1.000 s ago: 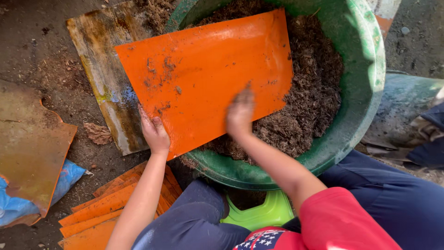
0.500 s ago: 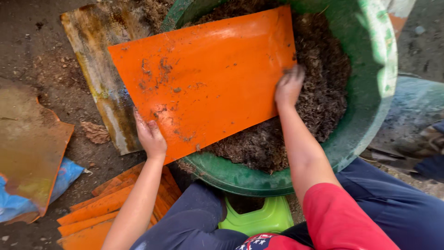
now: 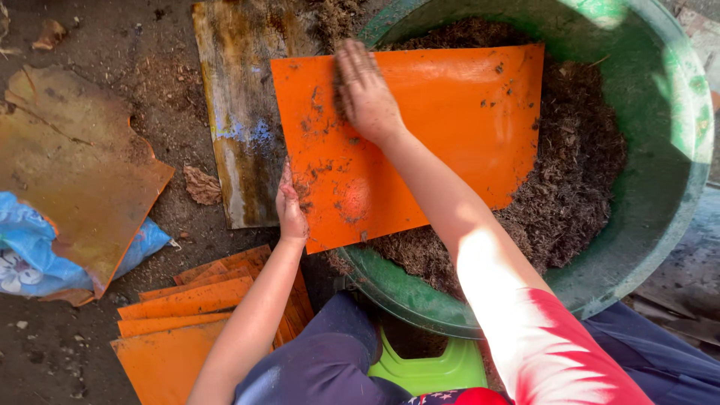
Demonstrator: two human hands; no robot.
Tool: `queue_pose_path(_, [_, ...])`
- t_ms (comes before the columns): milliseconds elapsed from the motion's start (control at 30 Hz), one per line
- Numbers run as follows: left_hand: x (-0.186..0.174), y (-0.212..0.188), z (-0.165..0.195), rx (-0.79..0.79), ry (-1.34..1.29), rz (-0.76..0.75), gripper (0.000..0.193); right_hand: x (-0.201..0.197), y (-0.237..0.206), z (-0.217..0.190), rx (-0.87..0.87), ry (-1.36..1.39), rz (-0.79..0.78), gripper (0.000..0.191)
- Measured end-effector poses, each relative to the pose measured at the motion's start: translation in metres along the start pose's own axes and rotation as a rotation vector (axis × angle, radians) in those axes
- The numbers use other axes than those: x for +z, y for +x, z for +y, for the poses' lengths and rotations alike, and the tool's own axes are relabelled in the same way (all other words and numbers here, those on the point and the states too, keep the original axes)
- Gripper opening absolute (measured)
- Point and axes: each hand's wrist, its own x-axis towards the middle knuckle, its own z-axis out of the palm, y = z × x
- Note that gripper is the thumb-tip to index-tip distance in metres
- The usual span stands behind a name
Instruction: The person sits on a small stool and uses their hands to rub a dark fibrous material onto orange and brown rectangular plates. They repeatedly wipe the plates, flip them over to clean both sides, and place them into a green basin filled with the fibrous material.
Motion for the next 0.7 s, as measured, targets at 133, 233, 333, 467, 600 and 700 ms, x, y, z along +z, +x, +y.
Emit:
queue_pose_path(133, [0.004,0.001,0.003,0.175,-0.011,-0.055,0.097,0.003,-0.003,-0.055,-0.173,-0.006,-0.217,0.064])
queue_pose_path(233, [0.004,0.001,0.004,0.13,-0.127,-0.087,0.093,0.009,-0.048,-0.092,-0.302,0.082,-0.289,0.065])
queue_pose_path(333, [0.011,0.001,0.012,0.124,-0.128,-0.045,0.087,0.003,-0.107,-0.101,-0.377,0.226,-0.278,0.067])
queue_pose_path(467, [0.024,0.01,0.026,0.175,-0.008,0.005,0.082,-0.039,-0.18,-0.039,-0.359,0.239,-0.312,0.057])
queue_pose_path(600, [0.031,0.019,0.032,0.258,0.068,-0.012,0.089,-0.066,-0.231,0.044,0.304,-0.017,-0.163,0.051])
queue_pose_path(700, [0.026,0.018,0.022,0.243,0.065,0.001,0.093,-0.046,-0.231,0.051,0.887,-0.15,0.157,0.053])
